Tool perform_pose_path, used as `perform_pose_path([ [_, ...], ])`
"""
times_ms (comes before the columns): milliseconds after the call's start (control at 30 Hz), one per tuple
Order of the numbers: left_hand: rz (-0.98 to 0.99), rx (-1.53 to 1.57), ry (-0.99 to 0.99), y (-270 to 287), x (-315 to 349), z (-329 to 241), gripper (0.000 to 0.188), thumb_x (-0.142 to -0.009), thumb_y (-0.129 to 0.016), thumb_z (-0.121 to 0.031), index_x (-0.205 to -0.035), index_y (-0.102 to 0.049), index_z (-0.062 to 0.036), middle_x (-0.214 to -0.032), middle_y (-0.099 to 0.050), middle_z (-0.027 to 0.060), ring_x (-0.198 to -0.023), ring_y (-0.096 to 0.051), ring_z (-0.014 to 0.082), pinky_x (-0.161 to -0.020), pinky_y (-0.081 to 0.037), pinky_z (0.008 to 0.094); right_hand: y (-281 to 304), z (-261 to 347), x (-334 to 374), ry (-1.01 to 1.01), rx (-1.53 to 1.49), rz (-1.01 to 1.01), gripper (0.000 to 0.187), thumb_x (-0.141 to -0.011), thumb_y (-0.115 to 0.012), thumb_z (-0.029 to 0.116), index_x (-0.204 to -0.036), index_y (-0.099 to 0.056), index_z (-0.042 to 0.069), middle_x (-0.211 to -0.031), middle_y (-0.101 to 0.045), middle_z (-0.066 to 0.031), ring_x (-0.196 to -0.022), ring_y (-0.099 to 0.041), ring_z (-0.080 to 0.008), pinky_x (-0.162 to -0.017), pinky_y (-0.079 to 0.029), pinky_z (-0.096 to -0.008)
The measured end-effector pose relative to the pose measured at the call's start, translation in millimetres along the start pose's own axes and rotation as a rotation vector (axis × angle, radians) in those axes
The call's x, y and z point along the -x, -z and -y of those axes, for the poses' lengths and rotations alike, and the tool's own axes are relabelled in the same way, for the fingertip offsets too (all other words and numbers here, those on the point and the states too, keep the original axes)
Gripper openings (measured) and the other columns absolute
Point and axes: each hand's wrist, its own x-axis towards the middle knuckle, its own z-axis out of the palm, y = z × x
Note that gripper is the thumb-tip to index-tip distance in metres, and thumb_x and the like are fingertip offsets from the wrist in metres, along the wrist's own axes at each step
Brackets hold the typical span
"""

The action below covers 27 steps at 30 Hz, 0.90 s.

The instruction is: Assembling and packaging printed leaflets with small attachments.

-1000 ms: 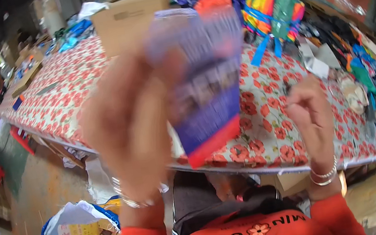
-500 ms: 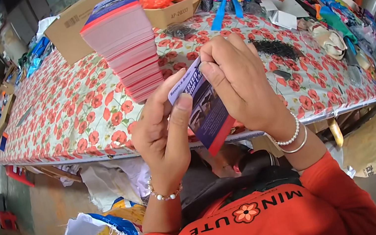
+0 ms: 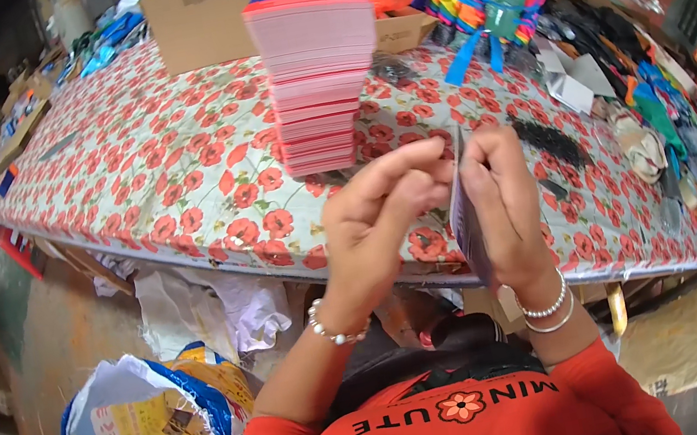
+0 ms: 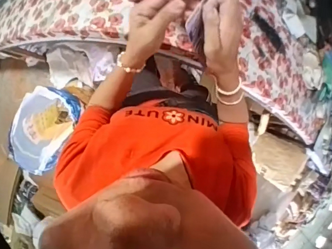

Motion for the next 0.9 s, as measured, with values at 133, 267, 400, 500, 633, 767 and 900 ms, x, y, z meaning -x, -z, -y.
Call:
perform_pose_path([
  [133,-0.042,-0.082,-0.099,2,-3,17,0.022,-0.085,-0.05,0.003,-0.104,-0.061,0.0031,-0.104,-0.061,0.0143,-0.08,-0.052,0.0143,-0.071,-0.042,0.0224,5,2,3,-0.049,-0.024,0.04,0.01,-0.089,-0.042,0.012,-0.089,-0.048,0.004,-0.08,-0.048,-0.007,-0.071,-0.04,-0.0196,-0.07,-0.033,-0.0304],
  [267,0.01,-0.317,-0.342,2,-8,32,0.016,-0.087,-0.052,0.0,-0.1,-0.06,0.0019,-0.1,-0.061,0.0122,-0.073,-0.05,0.012,-0.066,-0.041,0.0206,9,2,4,-0.116,-0.062,0.08,0.01,-0.09,-0.042,0.013,-0.09,-0.047,0.004,-0.08,-0.046,-0.0055,-0.069,-0.039,-0.0165,-0.067,-0.033,-0.0277],
  [400,-0.074,-0.385,-0.405,-5,-12,33,0.008,-0.089,-0.056,-0.004,-0.094,-0.059,0.0014,-0.093,-0.062,0.0093,-0.063,-0.047,0.0089,-0.057,-0.041,0.018,12,-2,4,-0.244,-0.141,0.133,0.011,-0.092,-0.042,0.014,-0.09,-0.047,0.004,-0.08,-0.045,-0.0038,-0.068,-0.037,-0.013,-0.063,-0.032,-0.0247],
  [500,-0.073,0.391,-0.027,-7,-18,21,0.007,-0.09,-0.053,-0.003,-0.095,-0.057,-0.0018,-0.094,-0.059,0.0092,-0.063,-0.046,0.0089,-0.058,-0.038,0.0161,14,-13,6,-0.296,-0.277,0.096,0.012,-0.093,-0.043,0.016,-0.091,-0.047,0.004,-0.08,-0.045,-0.0023,-0.067,-0.037,-0.011,-0.062,-0.031,-0.0231],
  [633,-0.034,0.651,0.16,-10,-20,22,0.007,-0.091,-0.051,-0.005,-0.095,-0.056,-0.0026,-0.097,-0.059,0.0101,-0.064,-0.047,0.0091,-0.058,-0.038,0.0152,8,-25,10,-0.335,-0.396,0.049,0.012,-0.093,-0.043,0.016,-0.092,-0.047,0.004,-0.08,-0.044,-0.0016,-0.068,-0.036,-0.0102,-0.062,-0.031,-0.0229],
  [767,0.011,0.578,0.223,-11,-18,24,0.009,-0.092,-0.05,-0.008,-0.094,-0.056,-0.0021,-0.101,-0.059,0.0112,-0.067,-0.048,0.0099,-0.059,-0.039,0.0157,6,-28,11,-0.313,-0.425,-0.003,0.011,-0.093,-0.043,0.015,-0.093,-0.047,0.004,-0.082,-0.044,-0.0017,-0.07,-0.037,-0.0103,-0.063,-0.031,-0.0232],
  [900,0.033,0.357,0.253,-8,-16,26,0.011,-0.093,-0.049,-0.01,-0.093,-0.056,-0.0012,-0.105,-0.058,0.0118,-0.073,-0.051,0.0113,-0.064,-0.042,0.0178,11,-26,8,-0.194,-0.279,-0.058,0.01,-0.092,-0.043,0.013,-0.093,-0.048,0.005,-0.083,-0.045,-0.0032,-0.071,-0.037,-0.0112,-0.063,-0.032,-0.0233],
])
